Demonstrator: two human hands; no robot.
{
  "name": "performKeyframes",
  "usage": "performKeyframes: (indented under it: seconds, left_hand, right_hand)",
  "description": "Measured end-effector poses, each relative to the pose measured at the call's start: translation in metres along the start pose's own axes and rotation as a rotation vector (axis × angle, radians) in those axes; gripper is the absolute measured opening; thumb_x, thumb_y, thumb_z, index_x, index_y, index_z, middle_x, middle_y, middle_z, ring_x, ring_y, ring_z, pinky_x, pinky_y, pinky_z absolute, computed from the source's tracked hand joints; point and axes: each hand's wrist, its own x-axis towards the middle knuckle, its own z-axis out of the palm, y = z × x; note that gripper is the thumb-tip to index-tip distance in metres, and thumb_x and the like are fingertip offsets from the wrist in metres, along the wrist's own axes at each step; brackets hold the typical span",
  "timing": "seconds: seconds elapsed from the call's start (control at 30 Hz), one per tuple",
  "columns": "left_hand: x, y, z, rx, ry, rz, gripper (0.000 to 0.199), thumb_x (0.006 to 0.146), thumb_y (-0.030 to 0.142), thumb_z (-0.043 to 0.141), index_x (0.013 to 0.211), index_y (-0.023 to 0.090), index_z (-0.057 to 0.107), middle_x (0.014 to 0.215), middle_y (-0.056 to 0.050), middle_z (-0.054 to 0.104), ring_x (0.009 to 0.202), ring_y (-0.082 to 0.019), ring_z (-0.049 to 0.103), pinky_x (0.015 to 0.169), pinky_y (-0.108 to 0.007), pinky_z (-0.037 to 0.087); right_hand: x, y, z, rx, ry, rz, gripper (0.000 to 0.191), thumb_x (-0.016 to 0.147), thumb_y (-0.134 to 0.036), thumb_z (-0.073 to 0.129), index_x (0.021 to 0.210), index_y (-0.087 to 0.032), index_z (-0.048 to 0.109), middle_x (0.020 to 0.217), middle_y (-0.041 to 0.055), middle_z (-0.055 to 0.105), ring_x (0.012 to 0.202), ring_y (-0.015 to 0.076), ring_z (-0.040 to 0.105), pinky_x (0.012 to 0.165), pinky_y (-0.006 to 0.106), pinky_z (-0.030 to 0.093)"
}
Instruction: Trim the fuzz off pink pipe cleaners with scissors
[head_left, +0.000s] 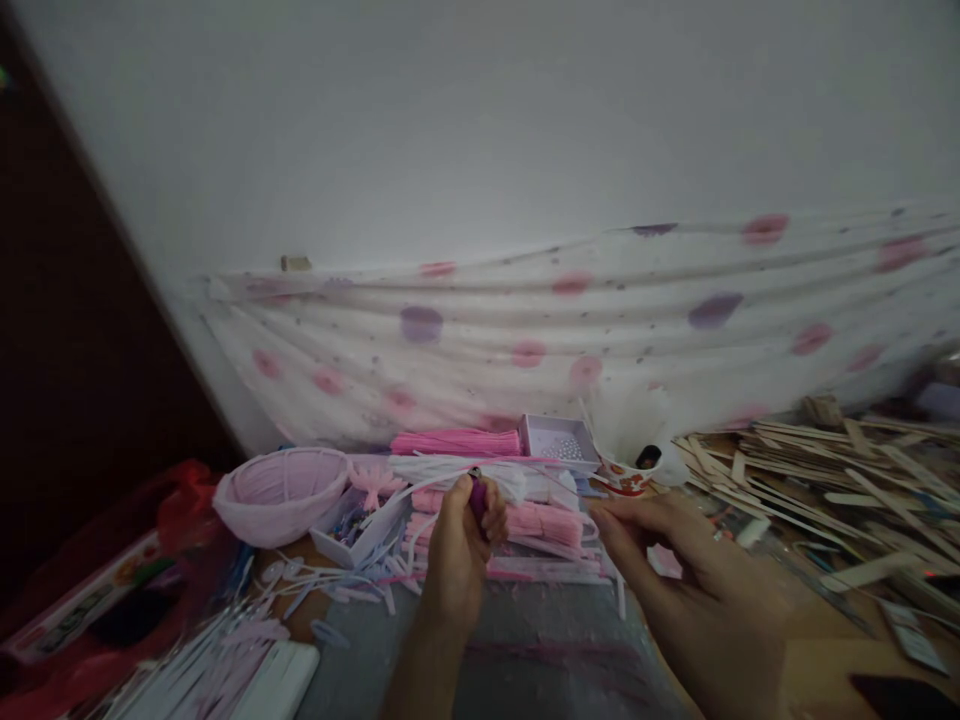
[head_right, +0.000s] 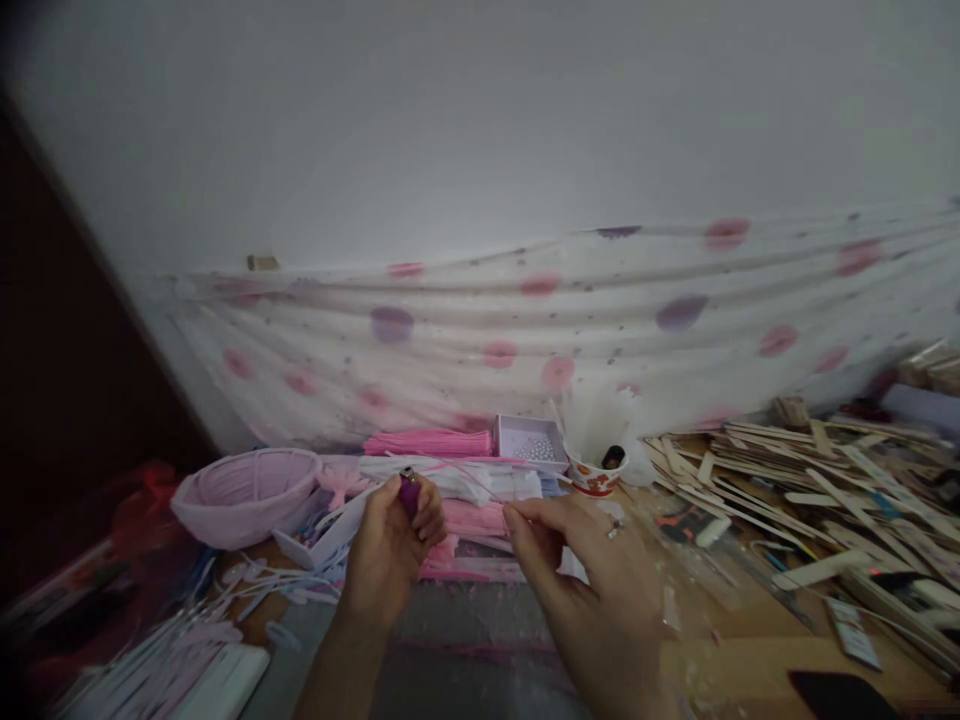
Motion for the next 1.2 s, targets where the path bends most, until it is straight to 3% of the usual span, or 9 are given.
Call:
performKeyframes:
  seconds: [0.37, 1.2]
  left_hand:
    - [0.003, -0.002, -0.003, -0.036, 0.020, 0.001, 0.034, 0.069, 0.044, 0.060, 0.057, 0.018, 0.042, 0.051, 0.006, 0.029, 0.047, -0.007, 0.023, 0.046, -0.020, 0.022]
    - [-0.012, -0.012, 0.015, 0.092, -0.056, -0.026, 0.034, 0.075, 0.046, 0.053, 0.057, 0.019, 0.043, 0.054, 0.006, 0.030, 0.052, -0.010, 0.023, 0.053, -0.024, 0.024]
  right_hand:
    - [0.003, -0.003, 0.001, 0.002, -0.025, -0.026, 0.010, 0.086, -0.027, 0.059, 0.078, -0.022, 0.064, 0.065, -0.0026, 0.064, 0.055, 0.0099, 0.056, 0.052, 0.023, 0.042]
    - [0.002, -0.010, 0.003, 0.024, -0.048, -0.023, 0.008, 0.086, -0.024, 0.060, 0.080, -0.022, 0.065, 0.063, -0.0037, 0.063, 0.053, 0.0093, 0.056, 0.051, 0.022, 0.043]
